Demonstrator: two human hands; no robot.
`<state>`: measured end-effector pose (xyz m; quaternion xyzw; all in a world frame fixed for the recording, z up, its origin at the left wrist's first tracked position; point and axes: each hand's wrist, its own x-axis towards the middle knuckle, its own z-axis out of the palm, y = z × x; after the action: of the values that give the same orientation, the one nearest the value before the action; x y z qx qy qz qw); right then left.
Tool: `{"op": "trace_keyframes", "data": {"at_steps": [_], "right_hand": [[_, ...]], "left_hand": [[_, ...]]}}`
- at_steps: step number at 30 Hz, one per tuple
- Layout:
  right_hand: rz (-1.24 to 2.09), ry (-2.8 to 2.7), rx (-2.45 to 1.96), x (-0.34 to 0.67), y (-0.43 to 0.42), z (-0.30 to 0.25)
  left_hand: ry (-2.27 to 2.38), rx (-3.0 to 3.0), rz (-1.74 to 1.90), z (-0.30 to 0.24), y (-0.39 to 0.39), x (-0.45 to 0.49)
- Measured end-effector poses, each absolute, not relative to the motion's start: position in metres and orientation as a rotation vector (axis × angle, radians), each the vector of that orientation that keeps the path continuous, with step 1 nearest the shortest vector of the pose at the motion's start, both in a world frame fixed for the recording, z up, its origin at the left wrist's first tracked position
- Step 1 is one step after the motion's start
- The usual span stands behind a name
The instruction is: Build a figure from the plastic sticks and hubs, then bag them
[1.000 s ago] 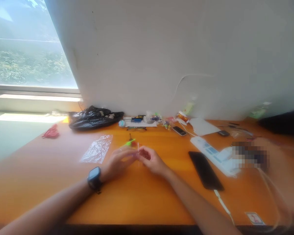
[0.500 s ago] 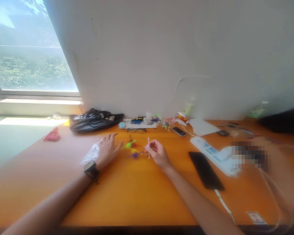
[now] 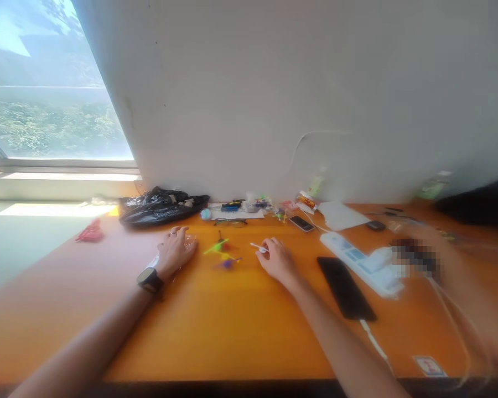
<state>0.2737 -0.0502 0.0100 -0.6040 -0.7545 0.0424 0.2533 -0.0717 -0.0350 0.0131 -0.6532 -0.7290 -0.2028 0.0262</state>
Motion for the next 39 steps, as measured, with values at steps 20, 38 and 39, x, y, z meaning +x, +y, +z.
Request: {"op": "trace_keyframes", "data": {"at_steps": [20, 38, 39], "right_hand": [[0.832, -2.340, -0.940, 0.218, -0.048, 0.181], [1.609, -2.029, -0.402, 0.203, -0.040, 0.174], [1.637, -1.988, -0.407, 0.201, -0.038, 0.171]], "left_hand": [[-1.377, -3.485, -0.678, 0.199, -0.046, -0.069], [-0.532, -3.926, -1.702, 0.183, -0.060, -0.048], [-0.631, -3.897, -1.607, 0.186, -0.063, -0.046]]}}
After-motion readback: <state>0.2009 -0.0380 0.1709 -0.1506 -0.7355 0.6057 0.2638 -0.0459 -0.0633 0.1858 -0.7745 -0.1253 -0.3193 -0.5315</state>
